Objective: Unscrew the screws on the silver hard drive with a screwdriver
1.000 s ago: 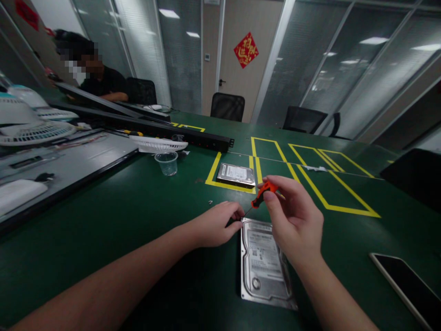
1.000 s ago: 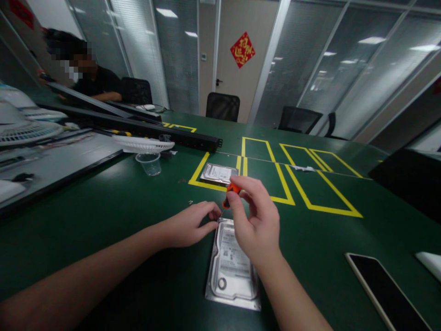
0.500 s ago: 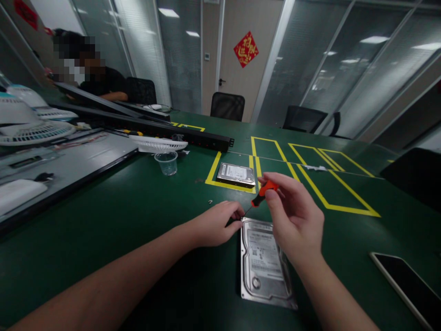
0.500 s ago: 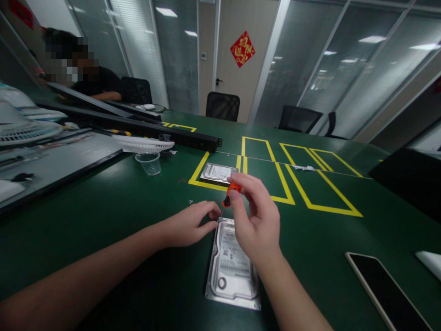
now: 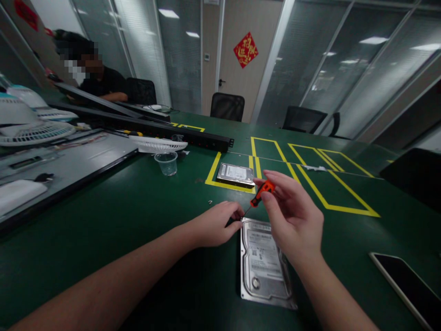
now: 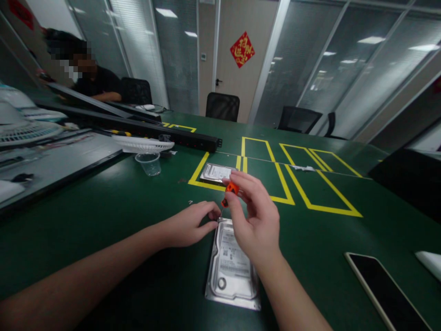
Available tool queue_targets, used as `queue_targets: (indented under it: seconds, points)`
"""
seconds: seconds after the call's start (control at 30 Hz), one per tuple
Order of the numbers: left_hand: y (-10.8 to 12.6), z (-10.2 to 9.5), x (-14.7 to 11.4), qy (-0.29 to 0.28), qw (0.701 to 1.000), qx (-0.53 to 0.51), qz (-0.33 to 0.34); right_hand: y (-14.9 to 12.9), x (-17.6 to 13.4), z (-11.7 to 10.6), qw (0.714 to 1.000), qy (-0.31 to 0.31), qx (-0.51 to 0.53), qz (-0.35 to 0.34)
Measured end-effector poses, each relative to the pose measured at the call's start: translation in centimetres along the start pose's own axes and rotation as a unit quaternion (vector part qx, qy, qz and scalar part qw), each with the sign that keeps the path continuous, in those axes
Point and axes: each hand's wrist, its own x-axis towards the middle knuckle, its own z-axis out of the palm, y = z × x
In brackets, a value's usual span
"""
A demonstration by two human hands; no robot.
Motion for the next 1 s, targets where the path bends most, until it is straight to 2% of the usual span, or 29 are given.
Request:
queue_targets:
  seconds: [0.17,0.4,0.5,0.63,0.83,1.0]
  points:
    - [-0.10,0.09,0.03,-0.006,1.000,-0.002,-0.003,-0.13,-0.07,-0.07,1.000,-0.002,-0.020,0.008]
    - [-0.27,0.16,0.00,-0.001,1.000,-0.005,0.005,-0.55,0.23,-0.34,0.999,0.015,-0.043,-0.017]
    - [-0.35,0.19,-0.01,0.000,1.000,-0.005,0.007,-0.72,0.16,-0.22,0.999,0.018,-0.028,-0.010]
    - [-0.32,0.19,0.00,-0.002,1.000,-0.005,0.002,-0.83,0.08,0.08,1.000,0.012,0.007,0.000]
    - [-0.22,0.12,-0.02,-0.005,1.000,-0.006,-0.007,-0.30,0.10,-0.10,0.999,0.013,-0.036,-0.012]
    - [-0.26,0.16,-0.03,-0.001,1.000,-0.005,0.001,-0.43,0.01,-0.38,1.000,-0.006,-0.025,0.007]
